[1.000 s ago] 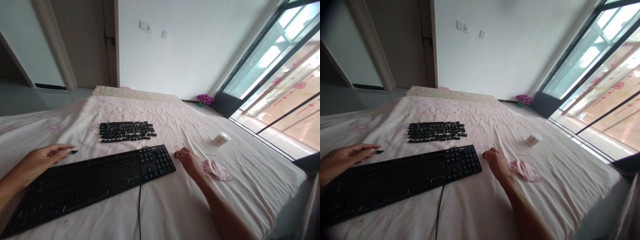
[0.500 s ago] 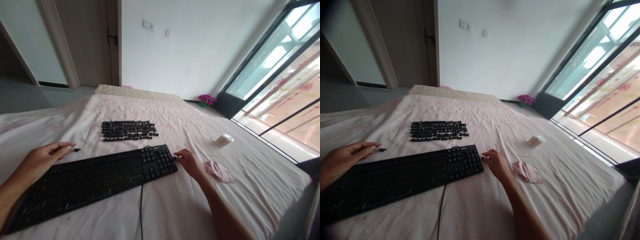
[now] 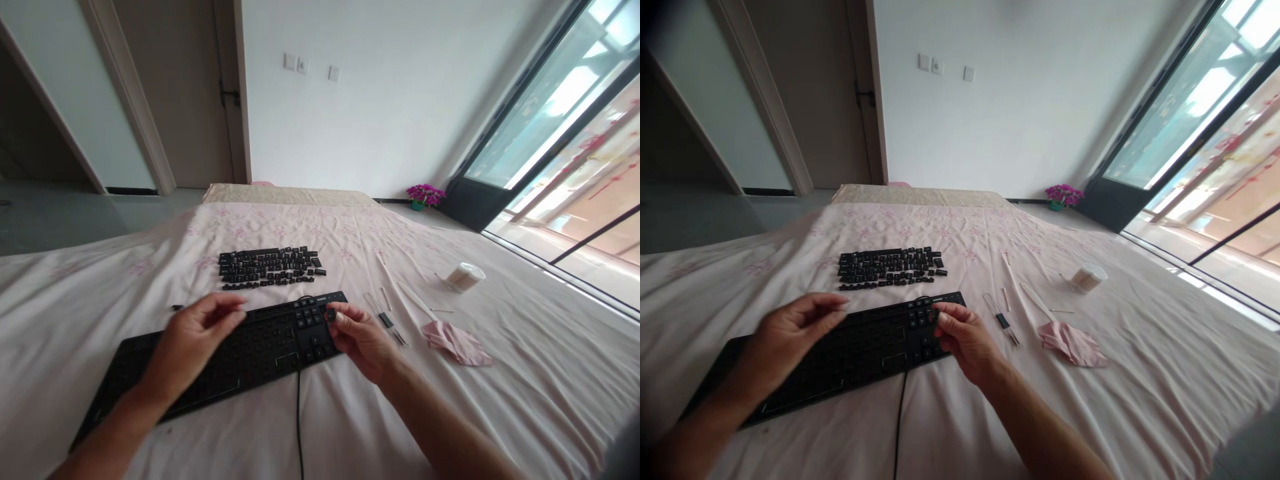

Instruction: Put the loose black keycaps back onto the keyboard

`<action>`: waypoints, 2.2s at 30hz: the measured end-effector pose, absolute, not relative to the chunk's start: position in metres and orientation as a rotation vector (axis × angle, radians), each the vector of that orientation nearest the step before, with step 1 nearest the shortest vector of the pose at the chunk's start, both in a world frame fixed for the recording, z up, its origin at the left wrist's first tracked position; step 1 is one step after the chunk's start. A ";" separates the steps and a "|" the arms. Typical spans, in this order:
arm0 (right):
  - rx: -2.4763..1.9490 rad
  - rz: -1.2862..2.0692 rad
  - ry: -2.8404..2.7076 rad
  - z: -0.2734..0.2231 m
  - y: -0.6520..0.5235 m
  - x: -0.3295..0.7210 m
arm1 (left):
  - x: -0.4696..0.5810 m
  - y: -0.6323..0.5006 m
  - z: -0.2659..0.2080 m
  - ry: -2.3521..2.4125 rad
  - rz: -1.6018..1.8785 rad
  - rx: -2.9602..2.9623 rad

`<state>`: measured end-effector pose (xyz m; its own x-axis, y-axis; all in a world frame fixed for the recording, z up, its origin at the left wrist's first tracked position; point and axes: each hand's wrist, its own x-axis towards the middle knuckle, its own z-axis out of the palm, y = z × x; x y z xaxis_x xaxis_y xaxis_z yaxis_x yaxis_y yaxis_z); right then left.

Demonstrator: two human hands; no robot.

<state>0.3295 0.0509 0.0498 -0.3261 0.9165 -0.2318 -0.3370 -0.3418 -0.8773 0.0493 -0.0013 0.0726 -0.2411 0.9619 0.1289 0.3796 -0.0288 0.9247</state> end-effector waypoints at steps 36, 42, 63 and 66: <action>-0.953 0.683 -2.008 0.041 0.021 0.275 | 0.106 -0.010 0.047 1.183 1.082 0.859; -0.997 0.626 -2.126 0.046 0.018 0.274 | 0.103 -0.012 0.042 1.220 1.063 0.799; -1.304 0.646 -2.141 0.049 0.102 0.354 | 0.011 0.001 0.074 1.656 1.297 1.178; -1.330 0.576 -2.222 0.043 0.109 0.362 | -0.033 0.005 0.072 1.886 1.383 1.157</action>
